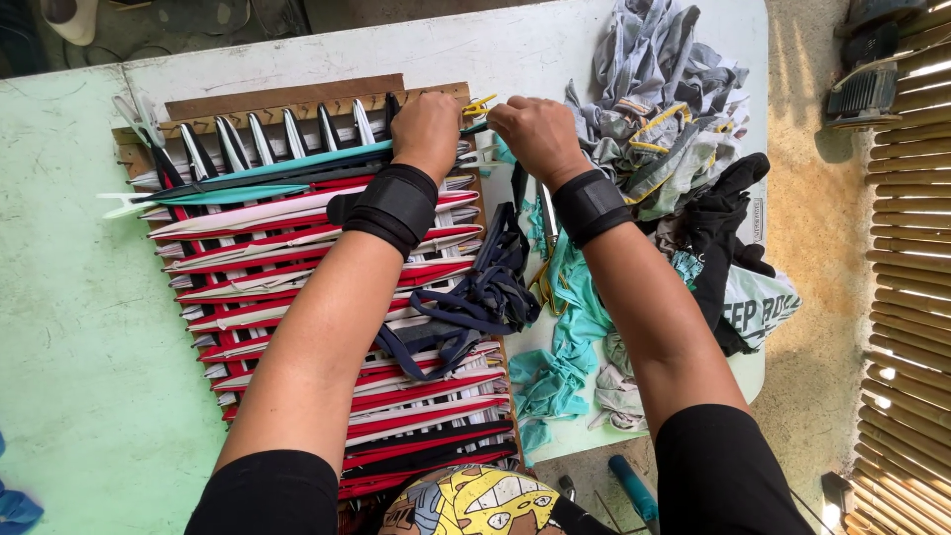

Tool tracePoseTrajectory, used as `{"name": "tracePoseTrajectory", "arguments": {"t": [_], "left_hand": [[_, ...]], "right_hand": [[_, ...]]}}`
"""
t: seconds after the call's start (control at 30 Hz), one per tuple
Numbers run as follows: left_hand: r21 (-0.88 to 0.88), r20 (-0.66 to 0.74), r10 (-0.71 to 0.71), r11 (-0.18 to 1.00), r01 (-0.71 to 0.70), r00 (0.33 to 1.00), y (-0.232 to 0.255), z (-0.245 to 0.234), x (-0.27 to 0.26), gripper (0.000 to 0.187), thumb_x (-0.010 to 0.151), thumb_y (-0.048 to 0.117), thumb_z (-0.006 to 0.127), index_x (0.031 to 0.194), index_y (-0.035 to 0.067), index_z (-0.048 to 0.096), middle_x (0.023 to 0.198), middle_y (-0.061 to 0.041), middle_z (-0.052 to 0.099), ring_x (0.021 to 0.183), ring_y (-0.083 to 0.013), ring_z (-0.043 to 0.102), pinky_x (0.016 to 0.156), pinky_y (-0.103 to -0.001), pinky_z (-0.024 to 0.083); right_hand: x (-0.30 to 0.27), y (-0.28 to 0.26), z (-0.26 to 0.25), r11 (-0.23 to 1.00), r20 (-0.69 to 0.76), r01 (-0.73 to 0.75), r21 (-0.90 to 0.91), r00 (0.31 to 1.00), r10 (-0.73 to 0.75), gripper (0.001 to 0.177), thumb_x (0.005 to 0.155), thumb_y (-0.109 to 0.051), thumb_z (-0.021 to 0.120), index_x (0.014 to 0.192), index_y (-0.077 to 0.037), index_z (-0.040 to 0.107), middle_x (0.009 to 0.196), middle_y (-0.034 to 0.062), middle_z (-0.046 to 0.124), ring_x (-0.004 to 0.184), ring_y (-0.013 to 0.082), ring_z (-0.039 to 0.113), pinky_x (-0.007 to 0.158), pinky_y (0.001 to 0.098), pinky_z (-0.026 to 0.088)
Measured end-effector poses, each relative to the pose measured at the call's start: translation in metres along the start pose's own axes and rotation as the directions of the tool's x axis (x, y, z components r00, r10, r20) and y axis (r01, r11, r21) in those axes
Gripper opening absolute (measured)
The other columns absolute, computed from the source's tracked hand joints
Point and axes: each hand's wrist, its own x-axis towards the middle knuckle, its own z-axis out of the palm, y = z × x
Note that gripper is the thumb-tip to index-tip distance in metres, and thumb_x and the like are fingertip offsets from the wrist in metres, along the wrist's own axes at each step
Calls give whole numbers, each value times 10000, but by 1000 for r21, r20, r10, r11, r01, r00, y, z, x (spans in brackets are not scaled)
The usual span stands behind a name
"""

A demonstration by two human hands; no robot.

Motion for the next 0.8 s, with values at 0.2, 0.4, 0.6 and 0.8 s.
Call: {"name": "tracePoseTrajectory", "arguments": {"t": [0.2,0.4,0.6,0.8], "left_hand": [[13,-55,13,1000,-12,998,0,8,1,83,874,48,692,836,46,766,974,-129,746,841,-308,753,635,-391,629],[-27,44,-51,998,53,998,3,-9,-1,121,934,46,669,848,49,754,907,-150,745,813,-318,760,633,-401,628],[-30,50,-104,994,105,993,2,-3,2,143,954,46,652,858,31,757,886,-191,754,827,-343,759,635,-419,627],[-115,-16,-142,984,139,990,-3,1,6,83,902,37,681,893,27,763,895,-220,742,809,-364,753,620,-426,627]], "right_hand": [[22,-6,20,996,44,-70,-64,996,72,138,1010,-272,717,969,-140,720,767,18,669,592,190,657,535,336,510],[31,-16,30,986,-18,-105,131,994,109,168,951,-193,765,934,-79,643,754,65,706,630,230,697,569,360,555],[37,-40,4,851,100,-301,430,953,287,114,906,-68,757,968,-37,666,799,144,747,708,288,746,652,378,591],[39,-41,6,867,163,-312,389,949,268,105,927,-26,673,1029,-43,659,835,157,747,745,338,741,678,422,580]]}}
